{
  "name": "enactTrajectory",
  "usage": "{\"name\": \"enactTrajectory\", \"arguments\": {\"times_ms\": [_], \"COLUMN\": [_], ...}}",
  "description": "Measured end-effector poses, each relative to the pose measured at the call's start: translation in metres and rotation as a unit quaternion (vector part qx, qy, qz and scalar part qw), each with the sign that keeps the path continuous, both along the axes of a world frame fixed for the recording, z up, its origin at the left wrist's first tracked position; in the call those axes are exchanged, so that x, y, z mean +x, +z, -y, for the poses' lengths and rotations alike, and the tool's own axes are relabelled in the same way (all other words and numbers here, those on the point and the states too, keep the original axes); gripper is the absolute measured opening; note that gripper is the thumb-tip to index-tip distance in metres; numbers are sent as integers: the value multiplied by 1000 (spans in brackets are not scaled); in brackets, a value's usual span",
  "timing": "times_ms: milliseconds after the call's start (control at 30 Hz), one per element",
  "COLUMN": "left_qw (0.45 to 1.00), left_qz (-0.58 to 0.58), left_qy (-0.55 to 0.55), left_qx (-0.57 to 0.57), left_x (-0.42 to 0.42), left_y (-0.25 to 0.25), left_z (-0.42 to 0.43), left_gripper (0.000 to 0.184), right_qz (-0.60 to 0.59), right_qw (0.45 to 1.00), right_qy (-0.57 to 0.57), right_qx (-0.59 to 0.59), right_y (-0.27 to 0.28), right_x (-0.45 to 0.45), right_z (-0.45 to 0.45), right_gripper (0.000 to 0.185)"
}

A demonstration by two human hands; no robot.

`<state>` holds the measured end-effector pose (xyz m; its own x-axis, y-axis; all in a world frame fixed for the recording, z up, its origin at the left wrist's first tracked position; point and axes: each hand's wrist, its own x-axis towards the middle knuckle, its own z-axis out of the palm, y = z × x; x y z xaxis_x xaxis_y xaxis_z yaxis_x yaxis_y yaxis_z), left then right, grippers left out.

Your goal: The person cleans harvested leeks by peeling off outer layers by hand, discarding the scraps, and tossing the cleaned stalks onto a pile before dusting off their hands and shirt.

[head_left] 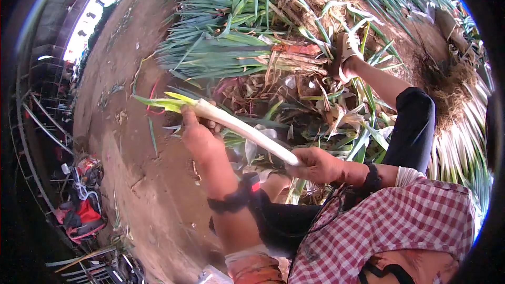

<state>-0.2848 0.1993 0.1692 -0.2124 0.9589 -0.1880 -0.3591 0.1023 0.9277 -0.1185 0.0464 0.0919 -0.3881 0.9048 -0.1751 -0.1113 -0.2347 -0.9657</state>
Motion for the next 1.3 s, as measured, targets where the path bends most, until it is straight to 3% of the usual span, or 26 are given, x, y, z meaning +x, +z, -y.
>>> {"name": "enactTrajectory", "arguments": {"times_ms": [133, 167, 233, 333, 400, 467, 533, 567, 600, 667, 733, 800, 833, 867, 933, 967, 1000, 1067, 1100, 1233, 1267, 1300], "left_qw": [987, 983, 993, 993, 995, 983, 972, 980, 986, 991, 992, 976, 965, 952, 918, 905, 891, 902, 870, 863, 861, 865], "left_qz": [126, 177, 119, 83, 69, -152, -150, -113, -75, -99, -125, -183, -221, -263, -345, -375, -403, -367, -436, -440, -442, -437], "left_qy": [70, 36, 23, 78, 67, -52, -143, -127, -116, -32, 7, -116, -135, -151, -195, -202, -210, -225, -229, -245, -248, -246], "left_qx": [-65, -26, -13, 14, 26, 90, 114, 105, 96, 87, 32, -38, -42, -48, -24, -7, 11, -17, 8, -42, -40, 3], "left_x": [0, 5, 8, 11, 15, 35, 53, 50, 44, 25, 13, -1, 3, 7, 8, 8, 8, 20, 12, 14, 14, 14], "left_y": [-19, -27, -27, -18, -13, -6, -14, -8, -2, 11, 13, 6, 0, -6, -17, -24, -28, -14, -27, -26, -23, -21], "left_z": [-9, -8, -8, -4, 1, 21, 39, 42, 43, 37, 28, 16, 16, 16, 16, 14, 13, 22, 15, 13, 13, 16], "left_gripper": [31, 25, 29, 32, 30, 29, 28, 30, 31, 43, 41, 37, 35, 33, 31, 31, 30, 29, 29, 26, 26, 26], "right_qz": [-24, -11, -50, 32, -14, 4, 25, 177, -1, 47, -19, -49, -89, -168, -291, -267, -346, -384, -384, -389, -381, -412], "right_qw": [999, 998, 988, 985, 973, 969, 959, 949, 938, 942, 950, 968, 981, 960, 931, 946, 923, 901, 902, 890, 891, 874], "right_qy": [-35, -63, -93, -124, -163, -195, -249, -234, -310, -318, -295, -222, -174, -171, -86, -80, -36, -30, -28, -45, -76, -36], "right_qx": [3, -23, -111, -118, -165, -154, -136, 117, -157, -95, -104, -109, -14, -147, -203, -166, -165, -199, -197, -232, -234, -256], "right_y": [1, -5, -7, 0, 8, 25, -2, -12, 1, -14, 4, -7, -21, -2, 5, 15, 6, 5, 6, 26, 28, 22], "right_x": [-8, -16, -25, -8, 2, 5, 14, 31, 40, 69, 77, 83, 85, 78, 73, 67, 64, 60, 58, 55, 55, 56], "right_z": [-3, -4, -6, -22, -31, -39, -60, -64, -72, -75, -63, -55, -52, -47, -42, -39, -38, -34, -33, -29, -28, -28], "right_gripper": [20, 20, 21, 22, 22, 23, 23, 24, 26, 29, 30, 29, 27, 28, 30, 34, 40, 45, 45, 48, 48, 43]}}
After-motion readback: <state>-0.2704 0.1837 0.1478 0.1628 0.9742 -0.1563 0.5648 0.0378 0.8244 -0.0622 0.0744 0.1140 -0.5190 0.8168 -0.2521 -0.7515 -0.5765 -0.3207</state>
